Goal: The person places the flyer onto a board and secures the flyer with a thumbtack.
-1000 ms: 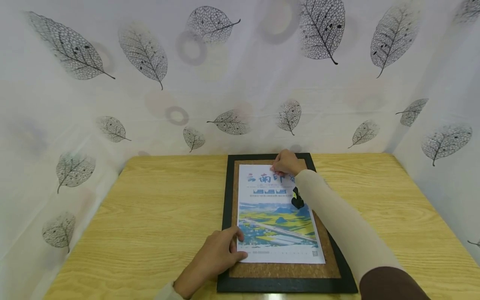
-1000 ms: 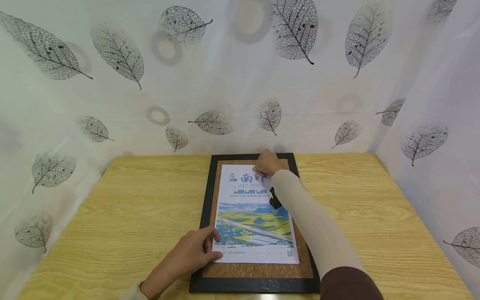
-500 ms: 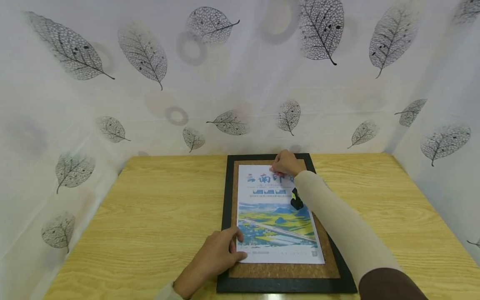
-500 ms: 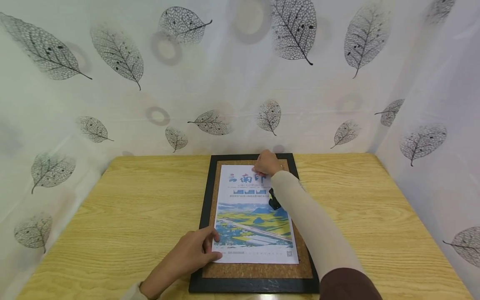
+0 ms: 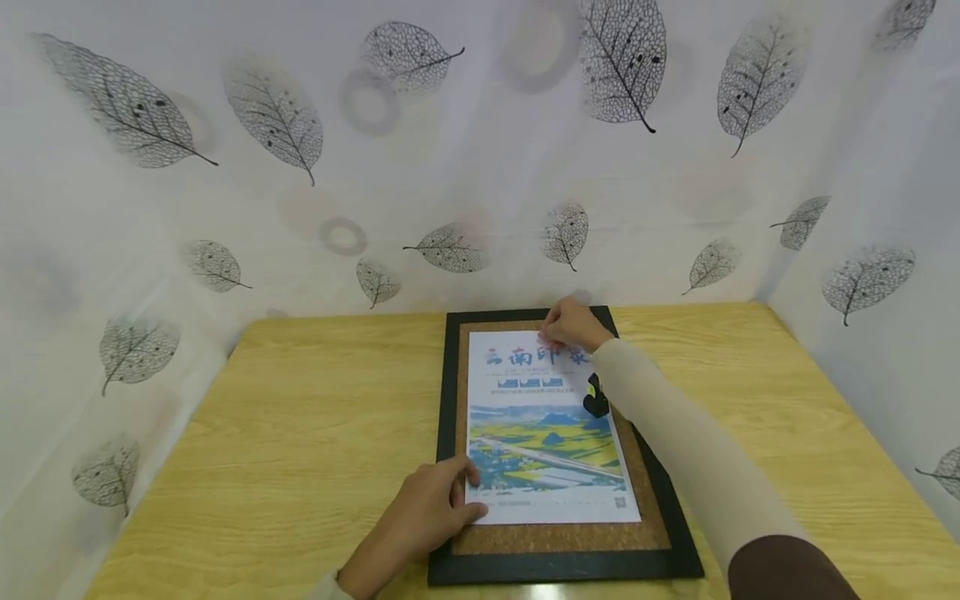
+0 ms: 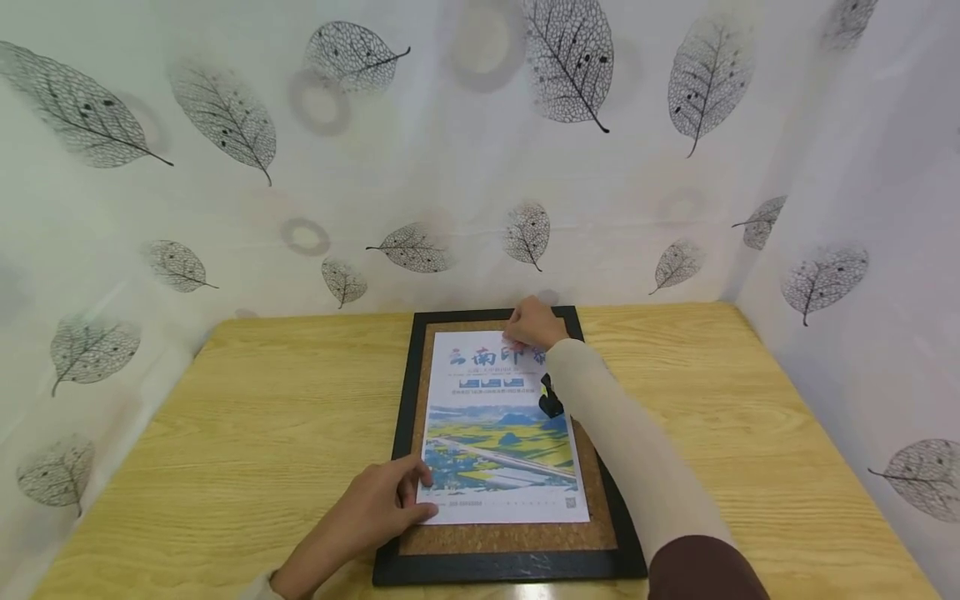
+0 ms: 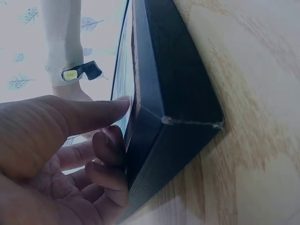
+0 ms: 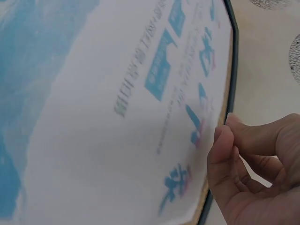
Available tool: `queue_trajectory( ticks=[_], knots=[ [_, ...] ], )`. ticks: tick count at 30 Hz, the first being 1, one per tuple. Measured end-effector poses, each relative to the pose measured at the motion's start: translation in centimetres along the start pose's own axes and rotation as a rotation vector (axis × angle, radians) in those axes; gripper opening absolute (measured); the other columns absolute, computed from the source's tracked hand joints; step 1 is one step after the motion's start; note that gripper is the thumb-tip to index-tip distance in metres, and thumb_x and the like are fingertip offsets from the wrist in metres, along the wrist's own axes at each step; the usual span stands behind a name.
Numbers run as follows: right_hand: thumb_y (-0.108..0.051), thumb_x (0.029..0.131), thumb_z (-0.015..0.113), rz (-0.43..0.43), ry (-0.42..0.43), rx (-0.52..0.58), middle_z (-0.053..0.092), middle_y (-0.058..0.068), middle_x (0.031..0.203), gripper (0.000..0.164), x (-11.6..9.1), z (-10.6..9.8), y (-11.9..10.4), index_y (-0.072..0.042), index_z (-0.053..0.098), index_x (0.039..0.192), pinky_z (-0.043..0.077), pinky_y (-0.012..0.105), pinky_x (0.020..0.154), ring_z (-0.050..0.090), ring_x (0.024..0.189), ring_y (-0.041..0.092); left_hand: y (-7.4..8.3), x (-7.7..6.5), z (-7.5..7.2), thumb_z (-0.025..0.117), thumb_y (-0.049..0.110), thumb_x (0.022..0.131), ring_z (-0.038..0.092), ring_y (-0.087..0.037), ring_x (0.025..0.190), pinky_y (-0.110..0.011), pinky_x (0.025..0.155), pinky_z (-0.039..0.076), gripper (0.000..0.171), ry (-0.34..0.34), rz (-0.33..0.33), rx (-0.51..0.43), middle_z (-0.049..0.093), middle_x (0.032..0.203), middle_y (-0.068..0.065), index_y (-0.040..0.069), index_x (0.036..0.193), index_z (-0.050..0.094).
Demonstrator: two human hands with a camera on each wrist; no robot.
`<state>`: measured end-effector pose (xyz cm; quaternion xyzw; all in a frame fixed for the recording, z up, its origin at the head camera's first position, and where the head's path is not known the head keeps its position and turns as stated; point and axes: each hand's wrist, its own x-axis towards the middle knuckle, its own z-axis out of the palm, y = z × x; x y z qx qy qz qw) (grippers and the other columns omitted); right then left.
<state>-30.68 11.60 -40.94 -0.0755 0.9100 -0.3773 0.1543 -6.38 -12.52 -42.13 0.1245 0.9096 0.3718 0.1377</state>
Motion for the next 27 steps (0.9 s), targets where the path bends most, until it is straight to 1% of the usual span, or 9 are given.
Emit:
queue_trajectory(
  ticks=[4,7,9,12,15,17,21,24,27],
  knots=[
    [-0.008,0.088,0.063,-0.030,0.023,0.012,0.064,0.015,0.087,0.012,-0.6,-1.1,-0.2,0.003,0.068,0.090,0.052,0.038,0.068,0.058,0.068,0.021,-0.1,-0.1,-0.8,0.070,0.021,0.086,0.047,-0.006,0.051,-0.023,0.047,0.041,0.010,0.029,0.023,-0.005,0.053,0.062,0.008,0.015,0.082,0.063],
    [-0.007,0.088,0.062,-0.050,0.039,0.011,0.062,0.018,0.088,0.011,-1.5,-2.0,-0.4,0.004,0.065,0.089,0.052,0.041,0.071,0.058,0.068,0.021,-0.2,-0.2,-1.7,0.067,0.020,0.088,0.048,-0.006,0.052,-0.023,0.047,0.042,0.010,0.079,0.022,0.007,0.054,0.063,0.009,0.016,0.080,0.064],
    [-0.008,0.089,0.061,-0.076,0.045,-0.013,0.063,0.019,0.087,0.012,-2.4,-2.7,-0.4,0.003,0.064,0.088,0.052,0.041,0.069,0.059,0.068,0.023,-0.2,-0.3,-2.3,0.066,0.021,0.089,0.049,-0.006,0.054,-0.023,0.048,0.042,0.010,0.121,0.018,0.023,0.054,0.064,0.010,0.017,0.081,0.065],
    [-0.012,0.090,0.061,-0.125,0.069,-0.102,0.064,0.018,0.084,0.013,-3.9,-3.8,-0.1,0.000,0.065,0.086,0.051,0.038,0.062,0.060,0.067,0.023,-0.3,-0.3,-3.2,0.066,0.024,0.090,0.050,-0.006,0.056,-0.023,0.050,0.043,0.009,0.188,-0.004,0.047,0.055,0.066,0.012,0.019,0.082,0.065],
    [-0.016,0.091,0.060,-0.181,0.111,-0.197,0.065,0.013,0.082,0.016,-5.7,-4.8,0.4,-0.003,0.066,0.086,0.047,0.034,0.057,0.059,0.065,0.021,-0.6,-0.4,-3.8,0.067,0.025,0.089,0.049,-0.005,0.056,-0.022,0.051,0.043,0.008,0.276,-0.019,0.084,0.054,0.064,0.013,0.022,0.082,0.065],
    [-0.018,0.092,0.059,-0.213,0.148,-0.247,0.065,0.011,0.082,0.018,-7.1,-5.3,0.7,-0.003,0.067,0.089,0.047,0.035,0.059,0.058,0.065,0.019,-0.9,-0.5,-4.2,0.068,0.024,0.088,0.049,-0.005,0.056,-0.022,0.051,0.043,0.007,0.336,-0.033,0.098,0.053,0.063,0.014,0.023,0.082,0.065],
    [-0.024,0.094,0.058,-0.249,0.212,-0.302,0.066,0.008,0.087,0.022,-10.1,-5.6,1.5,-0.004,0.067,0.095,0.048,0.039,0.064,0.059,0.071,0.019,-1.6,-1.2,-4.6,0.070,0.021,0.086,0.051,-0.002,0.059,-0.021,0.053,0.045,0.009,0.449,-0.052,0.140,0.055,0.066,0.016,0.023,0.080,0.065],
    [-0.027,0.095,0.057,-0.271,0.266,-0.335,0.065,0.005,0.087,0.022,-12.3,-5.6,2.2,-0.007,0.067,0.096,0.048,0.040,0.066,0.059,0.075,0.018,-2.3,-1.7,-4.6,0.071,0.019,0.085,0.052,0.000,0.064,-0.021,0.058,0.046,0.009,0.496,-0.056,0.188,0.057,0.072,0.016,0.023,0.080,0.064],
    [-0.028,0.095,0.056,-0.284,0.325,-0.348,0.065,0.005,0.090,0.022,-14.3,-5.5,3.1,-0.008,0.066,0.097,0.048,0.041,0.067,0.060,0.078,0.020,-3.0,-2.4,-4.6,0.071,0.017,0.085,0.055,-0.002,0.072,-0.024,0.064,0.048,0.009,0.520,-0.060,0.231,0.060,0.079,0.014,0.023,0.084,0.064]
  ],
)
